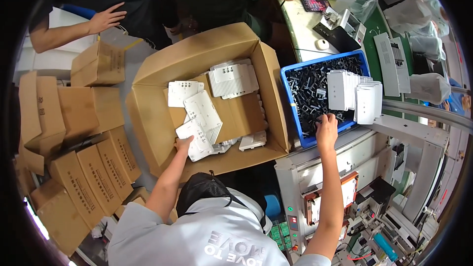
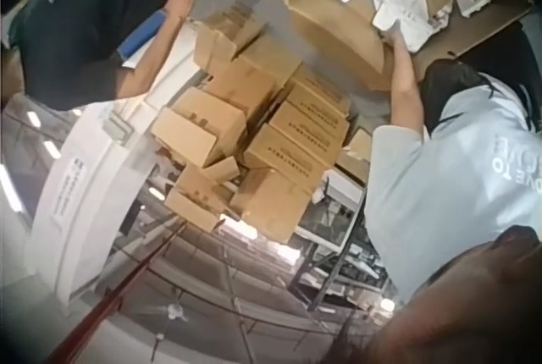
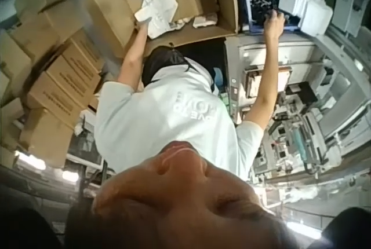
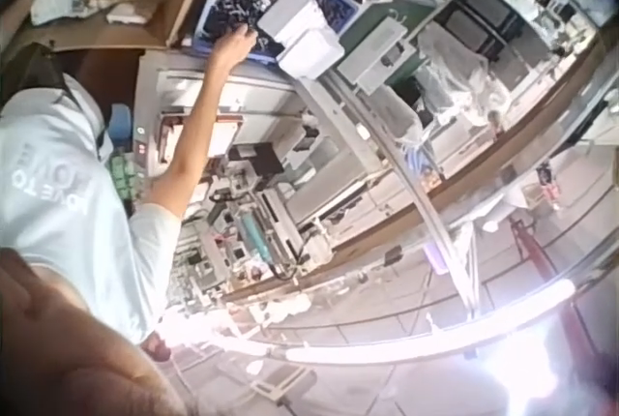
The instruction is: Assembling or processing small components by placing them onto a specialized machine template on a factory floor.
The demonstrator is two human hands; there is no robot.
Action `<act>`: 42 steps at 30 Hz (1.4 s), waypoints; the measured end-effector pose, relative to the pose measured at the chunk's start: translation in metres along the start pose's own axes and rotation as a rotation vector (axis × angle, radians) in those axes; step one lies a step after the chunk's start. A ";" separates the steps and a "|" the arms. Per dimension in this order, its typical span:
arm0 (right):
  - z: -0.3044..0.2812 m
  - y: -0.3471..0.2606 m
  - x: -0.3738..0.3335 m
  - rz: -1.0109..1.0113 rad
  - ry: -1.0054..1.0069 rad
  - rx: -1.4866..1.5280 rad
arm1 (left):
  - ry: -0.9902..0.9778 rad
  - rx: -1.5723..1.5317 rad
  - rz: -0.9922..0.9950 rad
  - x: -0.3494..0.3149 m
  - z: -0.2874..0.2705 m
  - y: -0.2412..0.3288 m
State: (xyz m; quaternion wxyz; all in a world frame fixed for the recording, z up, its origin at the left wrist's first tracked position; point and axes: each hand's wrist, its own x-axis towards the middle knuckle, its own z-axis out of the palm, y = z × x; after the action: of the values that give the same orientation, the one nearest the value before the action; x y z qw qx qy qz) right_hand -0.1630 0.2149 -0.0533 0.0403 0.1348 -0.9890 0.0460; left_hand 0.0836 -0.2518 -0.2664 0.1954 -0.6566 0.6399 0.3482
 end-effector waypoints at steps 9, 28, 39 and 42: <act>-0.073 -0.090 -0.005 0.325 -0.077 0.786 | 0.036 -0.146 0.183 0.023 -0.002 -0.033; -0.142 -0.148 -0.083 0.679 -0.160 1.876 | 0.018 0.124 2.161 -0.308 -0.160 0.163; -0.193 -0.147 -0.103 0.532 0.169 1.039 | 0.000 0.193 2.520 -0.368 -0.128 0.150; -0.193 -0.145 -0.110 0.502 0.141 0.920 | -0.061 0.225 2.523 -0.371 -0.123 0.149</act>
State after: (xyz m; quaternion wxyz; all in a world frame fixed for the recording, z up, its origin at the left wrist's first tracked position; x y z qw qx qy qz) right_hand -0.0052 0.1240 0.1397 0.0312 -0.1061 -0.8633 0.4923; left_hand -0.0134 -0.0926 0.1081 -0.2020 0.4361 0.8403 0.2507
